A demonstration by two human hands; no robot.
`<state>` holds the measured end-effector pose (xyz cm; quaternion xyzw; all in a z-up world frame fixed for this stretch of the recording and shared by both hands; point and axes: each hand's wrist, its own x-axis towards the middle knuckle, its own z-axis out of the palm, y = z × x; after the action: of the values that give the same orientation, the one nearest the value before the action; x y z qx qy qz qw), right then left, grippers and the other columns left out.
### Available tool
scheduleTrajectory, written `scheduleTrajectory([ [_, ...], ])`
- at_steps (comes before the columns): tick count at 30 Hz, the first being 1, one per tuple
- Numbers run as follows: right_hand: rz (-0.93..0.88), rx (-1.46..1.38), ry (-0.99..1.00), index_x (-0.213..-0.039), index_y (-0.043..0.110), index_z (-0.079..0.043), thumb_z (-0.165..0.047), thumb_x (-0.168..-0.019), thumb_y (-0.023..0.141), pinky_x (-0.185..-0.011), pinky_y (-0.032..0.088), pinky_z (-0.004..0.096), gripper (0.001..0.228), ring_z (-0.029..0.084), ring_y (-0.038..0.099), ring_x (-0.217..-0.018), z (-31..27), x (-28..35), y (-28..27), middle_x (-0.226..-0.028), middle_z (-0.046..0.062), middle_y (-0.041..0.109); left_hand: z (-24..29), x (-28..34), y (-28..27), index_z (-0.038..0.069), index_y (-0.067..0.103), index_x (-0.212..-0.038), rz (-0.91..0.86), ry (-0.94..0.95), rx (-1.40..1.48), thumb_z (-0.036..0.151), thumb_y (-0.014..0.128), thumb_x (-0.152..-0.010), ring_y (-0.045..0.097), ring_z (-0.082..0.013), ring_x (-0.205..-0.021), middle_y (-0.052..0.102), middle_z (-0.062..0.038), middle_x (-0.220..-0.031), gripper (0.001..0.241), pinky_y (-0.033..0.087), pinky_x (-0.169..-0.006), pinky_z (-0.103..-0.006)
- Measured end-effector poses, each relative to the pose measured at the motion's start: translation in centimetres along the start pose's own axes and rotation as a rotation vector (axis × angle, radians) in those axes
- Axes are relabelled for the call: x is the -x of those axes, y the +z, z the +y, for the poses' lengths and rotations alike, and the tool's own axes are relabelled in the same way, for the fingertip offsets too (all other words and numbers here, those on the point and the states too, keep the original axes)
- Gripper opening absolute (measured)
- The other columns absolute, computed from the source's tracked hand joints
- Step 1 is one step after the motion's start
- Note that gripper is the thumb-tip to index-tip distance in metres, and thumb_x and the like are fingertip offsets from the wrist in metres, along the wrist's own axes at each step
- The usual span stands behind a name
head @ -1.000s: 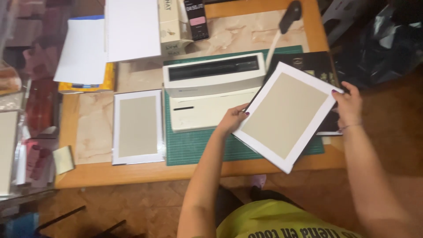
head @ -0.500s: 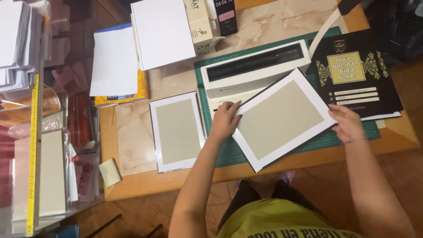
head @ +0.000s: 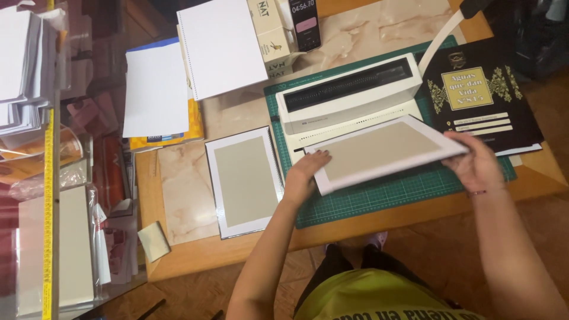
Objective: The person places a framed document into a laminating machine and pulls the handle to feed it through. They then retrieve a black book from the table, place it into the machine, and pull the handle again. The person repeats this process with another framed document, feeding it through the laminator.
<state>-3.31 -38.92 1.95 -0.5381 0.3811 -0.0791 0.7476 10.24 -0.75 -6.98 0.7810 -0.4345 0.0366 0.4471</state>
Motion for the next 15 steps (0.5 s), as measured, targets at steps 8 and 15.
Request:
scheduleTrajectory([
  [8,-0.255,-0.008,-0.219,-0.109,0.055,-0.016,-0.033,-0.115,0.052,-0.087,0.063,0.041,0.019,0.031,0.074,-0.112,-4.7,-2.5,4.7,-0.118,0.019,0.072,-2.6,-5.8,-2.1,0.009,0.077,-0.102,0.237,-0.666,0.471,0.025,0.076,-0.091,0.068,-0.0102,-0.093,0.078,-0.002,-0.098,0.020,0.053,-0.085,-0.0271],
  [15,-0.303,0.031,-0.245,-0.123,0.057,-0.013,-0.056,-0.112,0.035,-0.090,0.060,0.042,0.049,0.028,0.072,-0.109,-5.8,-3.1,5.0,-0.113,0.015,0.070,-1.2,-6.2,-3.2,0.011,0.082,-0.103,0.139,-0.635,0.381,0.015,0.067,-0.091,0.073,-0.0148,-0.109,0.081,-0.002,-0.110,0.020,0.054,-0.097,-0.0289],
])
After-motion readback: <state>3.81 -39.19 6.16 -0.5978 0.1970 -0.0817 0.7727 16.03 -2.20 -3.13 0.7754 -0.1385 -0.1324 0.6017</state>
